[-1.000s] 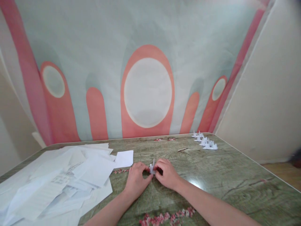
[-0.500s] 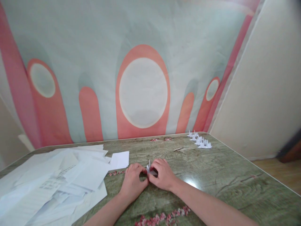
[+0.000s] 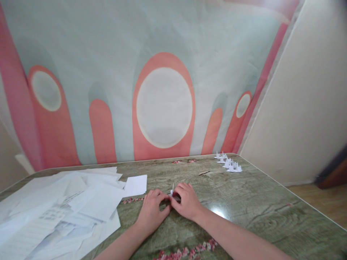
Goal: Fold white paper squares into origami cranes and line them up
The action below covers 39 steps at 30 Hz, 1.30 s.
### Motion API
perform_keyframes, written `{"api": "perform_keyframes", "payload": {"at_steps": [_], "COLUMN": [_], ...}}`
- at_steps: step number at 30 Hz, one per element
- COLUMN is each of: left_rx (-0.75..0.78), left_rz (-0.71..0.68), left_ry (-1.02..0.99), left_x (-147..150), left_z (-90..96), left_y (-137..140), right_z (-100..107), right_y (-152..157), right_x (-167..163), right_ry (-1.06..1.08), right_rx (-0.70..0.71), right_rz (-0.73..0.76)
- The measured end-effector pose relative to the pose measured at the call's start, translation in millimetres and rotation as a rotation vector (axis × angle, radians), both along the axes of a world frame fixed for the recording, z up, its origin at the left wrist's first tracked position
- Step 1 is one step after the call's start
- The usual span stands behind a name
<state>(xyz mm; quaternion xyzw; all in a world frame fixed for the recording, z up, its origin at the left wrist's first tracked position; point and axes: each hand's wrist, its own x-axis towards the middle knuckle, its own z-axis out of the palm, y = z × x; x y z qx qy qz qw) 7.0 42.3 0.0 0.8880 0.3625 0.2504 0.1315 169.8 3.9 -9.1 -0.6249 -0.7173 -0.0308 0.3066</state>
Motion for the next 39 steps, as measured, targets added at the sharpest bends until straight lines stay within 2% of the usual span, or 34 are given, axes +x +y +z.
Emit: {"api": "perform_keyframes", "payload": {"at_steps": [10,26,32,39], "left_rx": [-0.008,-0.015,-0.03,-0.046], "left_rz": [-0.008,-0.049,-0.093,-0.11], "left_ry": [-0.005,0.014,0.016,-0.011], "left_x": [-1,-1,-2,-2], "left_z": [-4.0,-4.8,-2.9,0.1], "left_y": [2,-6,-7,-5], "right_z": [-1,-6,-12,-20], "right_y": [4,25,44,70], "right_x": [9,56,97,157], "right_ry": [-0.072,-0.15,-0.103,-0.035], "right_rx": [-0.035,-0.091,-0.162,-0.188], "right_rz": [-0.109,-0.327,-0.388,-0.588]}}
